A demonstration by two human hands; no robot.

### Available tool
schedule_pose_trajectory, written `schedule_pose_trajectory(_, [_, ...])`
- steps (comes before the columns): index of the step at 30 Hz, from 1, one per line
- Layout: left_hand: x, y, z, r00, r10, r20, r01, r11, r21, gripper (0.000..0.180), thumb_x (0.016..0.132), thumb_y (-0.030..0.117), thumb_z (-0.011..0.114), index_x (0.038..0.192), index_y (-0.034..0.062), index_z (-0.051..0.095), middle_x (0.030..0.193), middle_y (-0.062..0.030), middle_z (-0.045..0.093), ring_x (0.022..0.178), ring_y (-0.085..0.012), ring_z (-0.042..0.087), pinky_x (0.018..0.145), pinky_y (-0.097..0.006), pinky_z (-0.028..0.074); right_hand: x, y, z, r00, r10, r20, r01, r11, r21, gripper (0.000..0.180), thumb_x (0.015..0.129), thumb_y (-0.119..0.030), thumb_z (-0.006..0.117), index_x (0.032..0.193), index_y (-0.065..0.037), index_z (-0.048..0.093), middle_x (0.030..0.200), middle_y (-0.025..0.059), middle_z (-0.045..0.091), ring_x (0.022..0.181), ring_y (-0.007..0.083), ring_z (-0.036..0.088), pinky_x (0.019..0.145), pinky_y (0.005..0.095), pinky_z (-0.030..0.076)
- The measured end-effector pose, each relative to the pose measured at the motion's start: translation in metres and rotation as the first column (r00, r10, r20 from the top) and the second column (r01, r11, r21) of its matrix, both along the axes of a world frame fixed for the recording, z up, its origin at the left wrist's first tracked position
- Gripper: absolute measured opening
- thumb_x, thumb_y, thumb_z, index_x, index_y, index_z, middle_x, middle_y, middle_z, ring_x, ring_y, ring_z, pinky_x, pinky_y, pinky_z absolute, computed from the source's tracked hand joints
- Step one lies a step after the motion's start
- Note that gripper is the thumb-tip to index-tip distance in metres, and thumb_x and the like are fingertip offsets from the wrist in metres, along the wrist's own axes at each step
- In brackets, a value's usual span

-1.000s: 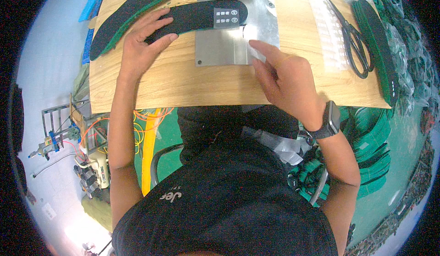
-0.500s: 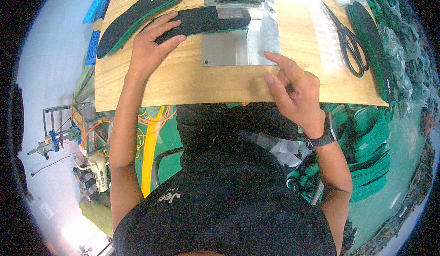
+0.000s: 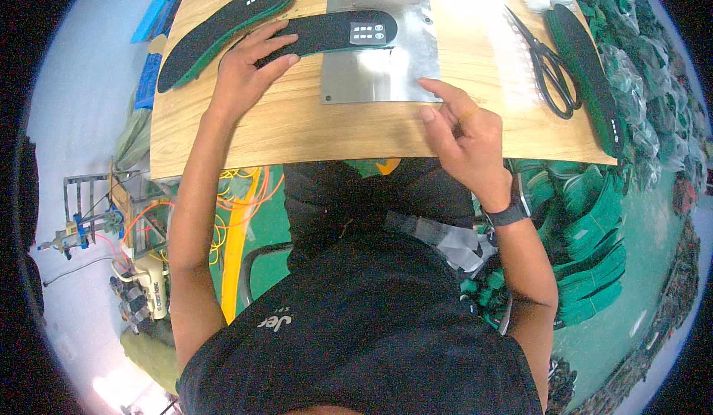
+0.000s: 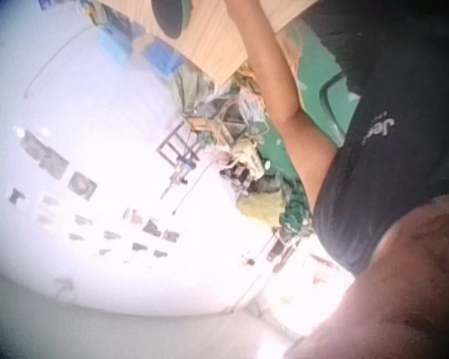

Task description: The person applies size labels to shoe insoles by hand, using scissors to cut individual labels from a strip. They handle a stack of green and black insoles, placing them on a workbench to apply a sticker before securing them with a rubber band.

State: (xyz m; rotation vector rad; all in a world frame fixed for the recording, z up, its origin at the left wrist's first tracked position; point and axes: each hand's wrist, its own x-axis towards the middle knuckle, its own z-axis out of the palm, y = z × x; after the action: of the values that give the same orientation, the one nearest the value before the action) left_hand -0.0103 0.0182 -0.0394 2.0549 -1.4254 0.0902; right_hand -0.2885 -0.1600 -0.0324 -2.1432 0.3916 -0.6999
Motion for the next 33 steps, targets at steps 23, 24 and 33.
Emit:
schedule_pose_trajectory(23, [-0.002, -0.002, 0.003, 1.000, -0.011, -0.023, 0.011, 1.000, 0.025, 0.033, 0.080, 0.023, 0.071, 0.109, 0.0085, 0.069, 0.127, -0.0117, 0.058, 0.122, -0.0267, 0.052, 0.102, -0.036, 0.039, -0.008, -0.005, 0.003, 0.998, 0.057, 0.024, -0.060, 0.980, 0.191, 0.033, 0.085, -0.007, 0.058, 0.117, 0.001, 0.060, 0.051, -0.0019, 0.043, 0.050, 0.0058, 0.041, 0.050, 0.0215, 0.034])
schedule_pose_trajectory(24, [-0.001, -0.001, 0.002, 1.000, -0.016, -0.011, 0.016, 1.000, 0.019, 0.033, 0.080, 0.024, 0.070, 0.109, 0.0088, 0.068, 0.127, -0.0116, 0.058, 0.121, -0.0267, 0.052, 0.102, -0.036, 0.040, -0.008, -0.004, 0.004, 0.999, 0.040, 0.008, -0.041, 0.981, 0.190, 0.033, 0.085, -0.007, 0.058, 0.117, 0.001, 0.060, 0.051, -0.0019, 0.042, 0.050, 0.0057, 0.041, 0.050, 0.0213, 0.034])
schedule_pose_trajectory(33, [-0.003, 0.008, 0.000, 0.993, -0.078, 0.091, 0.073, 0.996, 0.051, 0.033, 0.084, 0.025, 0.066, 0.113, 0.0092, 0.066, 0.130, -0.0105, 0.056, 0.123, -0.0290, 0.050, 0.102, -0.037, 0.039, 0.006, 0.004, 0.006, 0.999, 0.030, 0.014, -0.029, 0.997, -0.068, 0.041, 0.076, -0.004, 0.073, 0.115, -0.002, 0.060, 0.053, 0.0007, 0.044, 0.047, 0.0084, 0.041, 0.048, 0.0235, 0.036])
